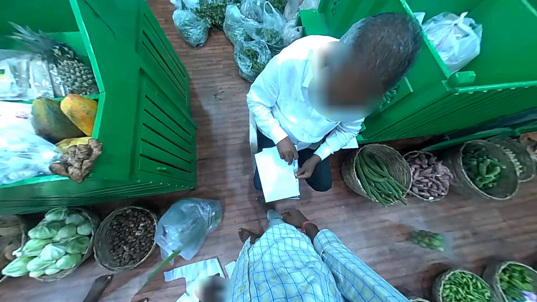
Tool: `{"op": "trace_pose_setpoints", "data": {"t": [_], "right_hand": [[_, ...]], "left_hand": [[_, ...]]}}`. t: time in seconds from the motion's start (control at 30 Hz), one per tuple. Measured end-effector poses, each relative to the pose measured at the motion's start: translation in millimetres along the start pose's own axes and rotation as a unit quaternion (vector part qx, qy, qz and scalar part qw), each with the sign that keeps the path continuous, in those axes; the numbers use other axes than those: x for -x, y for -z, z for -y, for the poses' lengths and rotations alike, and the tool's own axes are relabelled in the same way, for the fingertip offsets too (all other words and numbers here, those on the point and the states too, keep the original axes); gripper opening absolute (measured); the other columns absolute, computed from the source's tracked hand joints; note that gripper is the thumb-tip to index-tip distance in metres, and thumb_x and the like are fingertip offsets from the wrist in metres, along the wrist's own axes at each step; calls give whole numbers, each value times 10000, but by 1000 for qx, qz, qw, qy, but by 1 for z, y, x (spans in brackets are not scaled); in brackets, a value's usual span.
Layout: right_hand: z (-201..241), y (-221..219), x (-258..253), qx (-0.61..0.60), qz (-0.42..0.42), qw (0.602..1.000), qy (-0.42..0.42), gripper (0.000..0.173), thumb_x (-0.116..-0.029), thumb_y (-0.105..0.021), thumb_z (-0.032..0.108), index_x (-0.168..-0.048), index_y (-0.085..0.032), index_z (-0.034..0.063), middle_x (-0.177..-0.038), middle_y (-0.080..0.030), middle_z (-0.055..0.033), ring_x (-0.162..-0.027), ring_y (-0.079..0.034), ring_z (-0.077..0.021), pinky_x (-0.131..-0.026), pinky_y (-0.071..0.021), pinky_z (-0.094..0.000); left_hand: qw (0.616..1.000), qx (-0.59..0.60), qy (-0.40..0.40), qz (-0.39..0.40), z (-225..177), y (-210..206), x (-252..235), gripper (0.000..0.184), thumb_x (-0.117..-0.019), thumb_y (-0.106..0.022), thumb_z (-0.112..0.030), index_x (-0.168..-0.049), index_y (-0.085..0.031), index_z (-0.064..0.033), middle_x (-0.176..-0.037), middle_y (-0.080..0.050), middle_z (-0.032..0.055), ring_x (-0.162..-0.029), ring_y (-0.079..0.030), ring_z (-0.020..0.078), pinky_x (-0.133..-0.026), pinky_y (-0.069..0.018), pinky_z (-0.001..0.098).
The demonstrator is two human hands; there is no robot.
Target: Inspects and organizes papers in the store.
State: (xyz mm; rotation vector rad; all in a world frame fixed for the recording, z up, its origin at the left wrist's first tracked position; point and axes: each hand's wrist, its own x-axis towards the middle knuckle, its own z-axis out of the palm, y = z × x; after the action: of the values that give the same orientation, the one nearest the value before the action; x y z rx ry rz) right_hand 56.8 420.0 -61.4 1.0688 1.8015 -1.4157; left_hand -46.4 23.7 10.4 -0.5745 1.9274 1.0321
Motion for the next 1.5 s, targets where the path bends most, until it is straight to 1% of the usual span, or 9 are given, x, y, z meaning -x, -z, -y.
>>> {"op": "trace_pose_setpoints", "data": {"t": [0.07,0.13,0.3,0.43,0.93,1.03,1.17,1.33,1.5], "right_hand": [[0,0,-1,4,1,1000,2,341,-1005,-605,237,-1290,-681,67,-1165,-723,-170,-1106,-680,-311,-995,-503,-531],[6,1,1,8,10,1000,-5,351,-1011,-593,233,-1310,-670,67,-1188,-717,-168,-1130,-672,-306,-1013,-493,-520],[-2,-3,-4,7,-6,1000,-3,337,-997,-612,244,-1283,-690,83,-1156,-726,-157,-1100,-680,-304,-988,-505,-527],[-9,-5,-10,6,-10,1000,4,324,-988,-616,246,-1261,-703,95,-1118,-738,-145,-1068,-692,-295,-964,-518,-532],[-12,-5,-11,3,-12,1000,-5,332,-989,-624,265,-1271,-703,108,-1121,-745,-131,-1079,-694,-290,-970,-517,-531],[-12,-5,-10,1,-14,1000,4,335,-989,-626,253,-1273,-695,89,-1143,-734,-150,-1087,-690,-304,-981,-514,-538],[-14,-5,-10,-2,-17,1000,6,330,-986,-627,257,-1262,-702,93,-1123,-741,-143,-1072,-696,-297,-970,-519,-537],[-12,-6,-8,0,-21,1000,1,320,-984,-624,247,-1252,-707,94,-1113,-742,-146,-1071,-693,-305,-966,-516,-541],[-11,-5,-7,-9,-21,1000,-4,326,-986,-628,250,-1266,-701,98,-1136,-738,-139,-1088,-689,-287,-976,-515,-524]], "left_hand": [[1000,-3,4,4,-1,2,-1,343,-1096,-431,-90,-1397,-512,53,-1252,-628,288,-1003,-684,345,-827,-568,520],[1000,-3,11,2,-2,2,-2,342,-1100,-426,-96,-1400,-513,44,-1255,-627,279,-1003,-678,338,-829,-561,517],[1000,-1,16,1,-3,3,-3,337,-1100,-428,-90,-1396,-518,42,-1257,-626,282,-1009,-682,345,-830,-565,518],[1000,6,14,-3,-1,3,-4,332,-1096,-432,-81,-1390,-522,46,-1250,-629,286,-999,-684,345,-821,-567,513],[1000,4,2,0,6,2,-7,323,-1089,-451,-73,-1378,-535,45,-1213,-646,272,-958,-688,324,-784,-573,496],[1000,-6,-2,6,6,3,-7,331,-1092,-452,-92,-1379,-532,52,-1216,-647,283,-993,-687,358,-813,-568,532],[1000,-12,1,6,5,2,-6,333,-1092,-453,-92,-1386,-534,39,-1228,-651,273,-1006,-688,353,-815,-567,528],[1000,-8,-2,1,4,2,-4,322,-1090,-449,-78,-1374,-541,44,-1197,-661,266,-974,-692,332,-798,-570,506],[1000,-6,-2,1,4,2,-6,320,-1087,-454,-73,-1371,-537,50,-1192,-659,268,-955,-691,327,-789,-569,500]]}}
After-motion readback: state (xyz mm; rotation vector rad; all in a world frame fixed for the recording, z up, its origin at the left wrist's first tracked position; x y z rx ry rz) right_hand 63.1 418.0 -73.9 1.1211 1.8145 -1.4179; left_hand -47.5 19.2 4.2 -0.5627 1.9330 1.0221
